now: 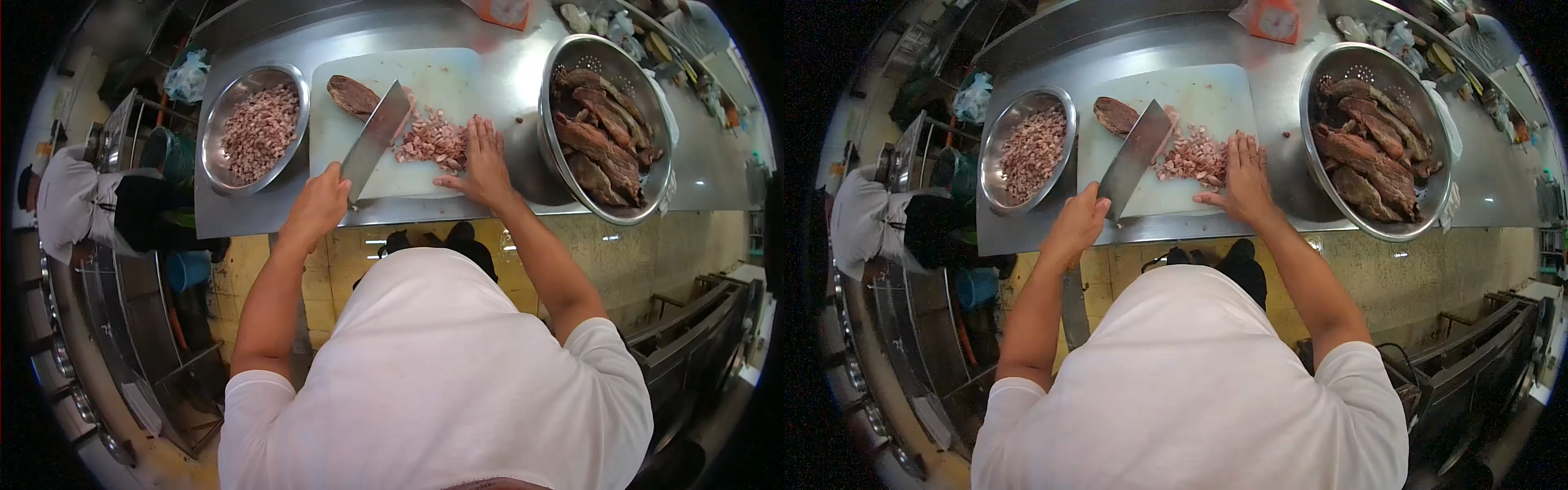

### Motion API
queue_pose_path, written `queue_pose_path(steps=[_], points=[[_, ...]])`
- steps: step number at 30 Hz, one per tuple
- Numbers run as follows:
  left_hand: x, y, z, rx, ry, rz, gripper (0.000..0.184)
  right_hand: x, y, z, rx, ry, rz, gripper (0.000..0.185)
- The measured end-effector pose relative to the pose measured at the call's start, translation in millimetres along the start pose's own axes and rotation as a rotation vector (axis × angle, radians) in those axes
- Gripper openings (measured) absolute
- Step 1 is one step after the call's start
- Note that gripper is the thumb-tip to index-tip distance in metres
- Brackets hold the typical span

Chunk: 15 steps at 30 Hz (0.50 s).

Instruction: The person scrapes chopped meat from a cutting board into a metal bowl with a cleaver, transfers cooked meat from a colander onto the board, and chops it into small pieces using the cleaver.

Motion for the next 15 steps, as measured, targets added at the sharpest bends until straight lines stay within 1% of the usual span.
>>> queue_pose_path(steps=[2,4,6,7,9,11,12,14,15], points=[[3,-2,-1,0.004,0.085,-0.081,0.023,2,-4,-17,0.026,0.027,0.017,0.137],[10,-4,-1,0.047,0.097,-0.124,0.021,-1,-6,-29,0.048,0.055,0.028,0.136],[12,-1,1,0.082,0.101,-0.171,0.02,-11,-13,-36,-0.022,0.144,-0.124,0.138],[16,0,2,0.079,0.087,-0.204,0.019,-13,-11,-37,-0.022,0.145,-0.125,0.138],[20,-2,5,0.073,0.074,-0.236,0.017,-25,-15,-33,-0.103,0.229,-0.182,0.137],[27,-14,8,-0.019,0.051,-0.319,0.015,-24,-13,-35,-0.079,0.195,-0.184,0.137],[26,-21,10,-0.016,0.059,-0.321,0.015,-21,-12,-37,-0.049,0.16,-0.181,0.138],[36,-36,10,0.065,-0.088,-0.328,0.016,-21,-13,-43,-0.026,0.16,-0.163,0.138],[35,-37,11,0.061,-0.085,-0.329,0.016,-21,-12,-43,-0.009,0.154,-0.144,0.138]])
Point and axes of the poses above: each hand's wrist, its own z-axis away from the middle knuckle, its own y-axis out of the back of the hand, x = y × z, the point moved 9 cm from there along -z, towards the middle knuckle, and after that the axes turned 1 degree about -x, right-handed, at the moved point
